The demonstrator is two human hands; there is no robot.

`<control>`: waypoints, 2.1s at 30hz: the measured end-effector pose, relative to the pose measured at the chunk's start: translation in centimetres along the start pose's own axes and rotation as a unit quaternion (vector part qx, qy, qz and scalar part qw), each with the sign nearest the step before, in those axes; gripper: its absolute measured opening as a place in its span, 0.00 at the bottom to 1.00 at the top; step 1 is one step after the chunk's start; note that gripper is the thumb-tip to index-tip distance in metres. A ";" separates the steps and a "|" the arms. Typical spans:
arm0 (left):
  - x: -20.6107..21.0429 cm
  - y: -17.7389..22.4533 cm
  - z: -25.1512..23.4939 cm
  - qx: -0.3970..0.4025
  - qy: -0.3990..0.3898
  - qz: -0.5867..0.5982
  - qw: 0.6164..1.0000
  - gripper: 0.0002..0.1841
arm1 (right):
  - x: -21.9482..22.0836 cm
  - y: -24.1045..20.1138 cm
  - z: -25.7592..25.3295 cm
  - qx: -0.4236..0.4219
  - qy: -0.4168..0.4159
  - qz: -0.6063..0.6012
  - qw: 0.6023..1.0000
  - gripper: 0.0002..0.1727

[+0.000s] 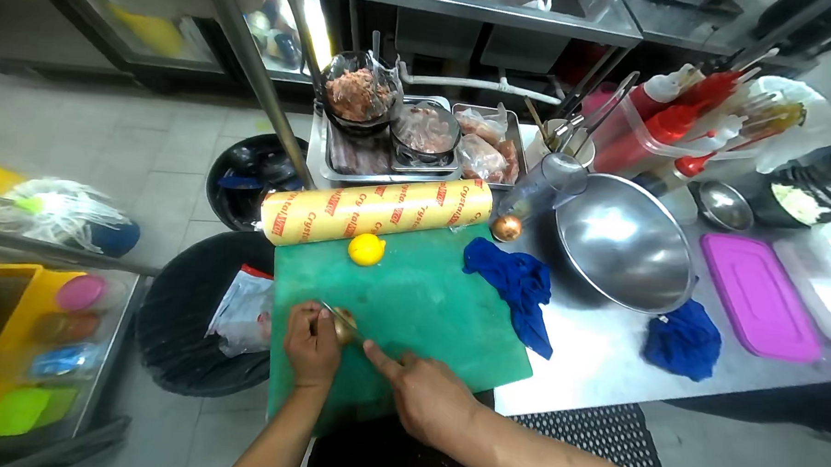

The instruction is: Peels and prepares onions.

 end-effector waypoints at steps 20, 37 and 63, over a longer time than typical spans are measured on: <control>-0.2 -0.2 0.3 0.001 -0.017 -0.002 1.000 0.18 | 0.9 0.4 -2.4 0.013 -0.009 -0.024 1.000 0.41; -2.6 -0.5 1.0 -0.005 -0.013 -0.019 1.000 0.18 | 4.8 4.2 -1.5 0.038 0.008 -0.021 0.999 0.38; -5.7 1.7 -2.9 -0.132 -0.195 -0.232 0.944 0.28 | 7.6 -2.4 -3.7 0.079 0.113 -0.255 0.957 0.36</control>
Point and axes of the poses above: each hand's wrist, its own z-axis away from the middle knuckle, its own x-axis out of the palm, y = z × x, the point moved 2 cm from there along -z, towards the middle knuckle, and after that the axes turned 6 degrees about -x, right-handed, at the moved point
